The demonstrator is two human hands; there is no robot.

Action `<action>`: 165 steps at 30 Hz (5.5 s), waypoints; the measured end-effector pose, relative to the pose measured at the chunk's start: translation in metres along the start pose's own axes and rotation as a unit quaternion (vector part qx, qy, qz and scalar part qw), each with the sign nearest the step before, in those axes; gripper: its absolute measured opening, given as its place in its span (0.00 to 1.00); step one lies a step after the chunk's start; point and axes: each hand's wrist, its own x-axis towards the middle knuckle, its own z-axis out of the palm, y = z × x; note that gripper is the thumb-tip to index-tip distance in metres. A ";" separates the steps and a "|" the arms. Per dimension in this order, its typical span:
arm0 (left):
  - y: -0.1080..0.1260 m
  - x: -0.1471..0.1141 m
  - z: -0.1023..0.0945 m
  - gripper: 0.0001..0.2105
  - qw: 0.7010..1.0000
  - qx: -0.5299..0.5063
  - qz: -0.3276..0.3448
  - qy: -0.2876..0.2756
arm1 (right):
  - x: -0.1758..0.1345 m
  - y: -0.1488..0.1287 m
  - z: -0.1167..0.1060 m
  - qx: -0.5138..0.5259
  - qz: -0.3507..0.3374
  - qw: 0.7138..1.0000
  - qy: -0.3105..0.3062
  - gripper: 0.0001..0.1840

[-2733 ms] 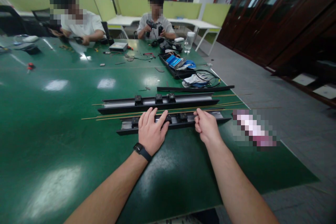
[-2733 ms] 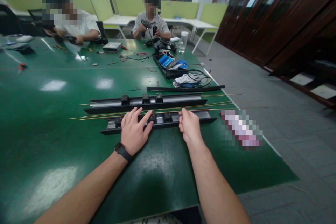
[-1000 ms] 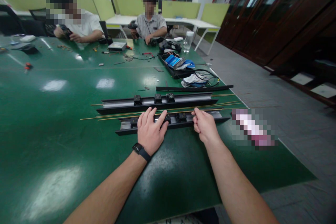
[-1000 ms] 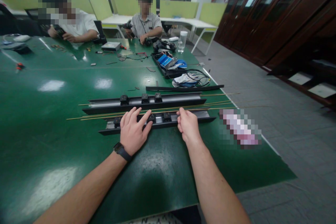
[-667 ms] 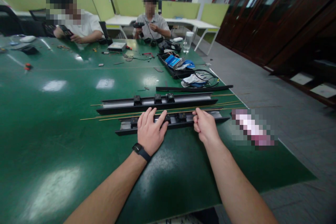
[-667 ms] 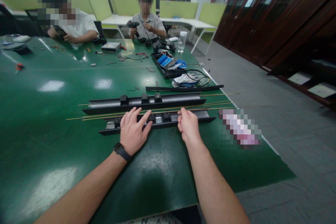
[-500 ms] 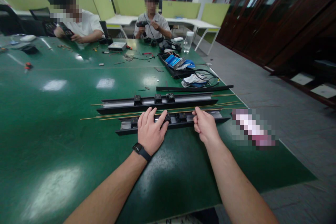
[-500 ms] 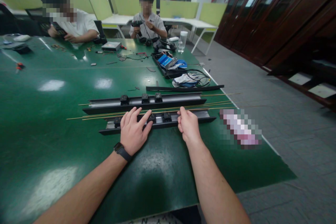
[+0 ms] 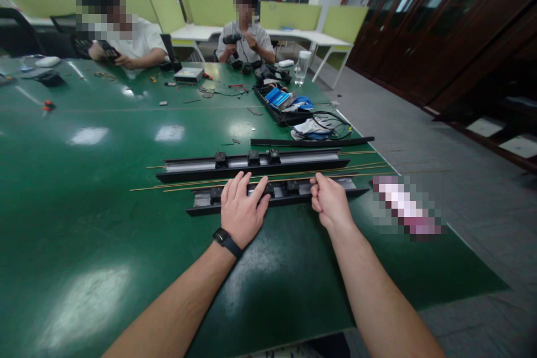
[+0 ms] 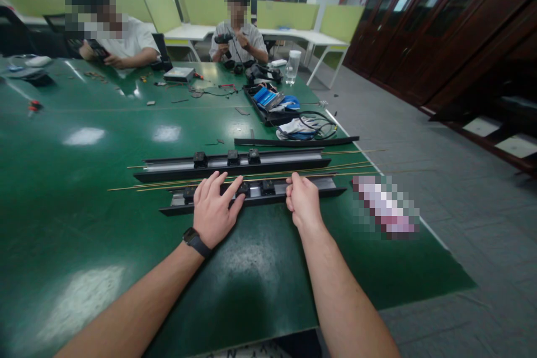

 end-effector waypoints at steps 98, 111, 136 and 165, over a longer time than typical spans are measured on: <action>0.000 0.000 -0.002 0.21 1.000 0.011 -0.001 -0.018 | 0.002 0.005 -0.002 -0.030 0.016 0.999 -0.028 0.20; 0.000 0.000 -0.003 0.21 1.000 0.002 -0.002 -0.017 | -0.001 0.003 0.000 -0.001 0.002 1.000 -0.006 0.17; 0.000 0.000 -0.002 0.21 1.000 0.005 0.004 -0.012 | -0.002 0.001 0.001 -0.010 -0.001 1.000 -0.018 0.17; -0.001 0.000 0.000 0.20 1.000 0.007 0.003 -0.006 | -0.002 0.001 0.003 -0.005 -0.001 1.000 -0.012 0.16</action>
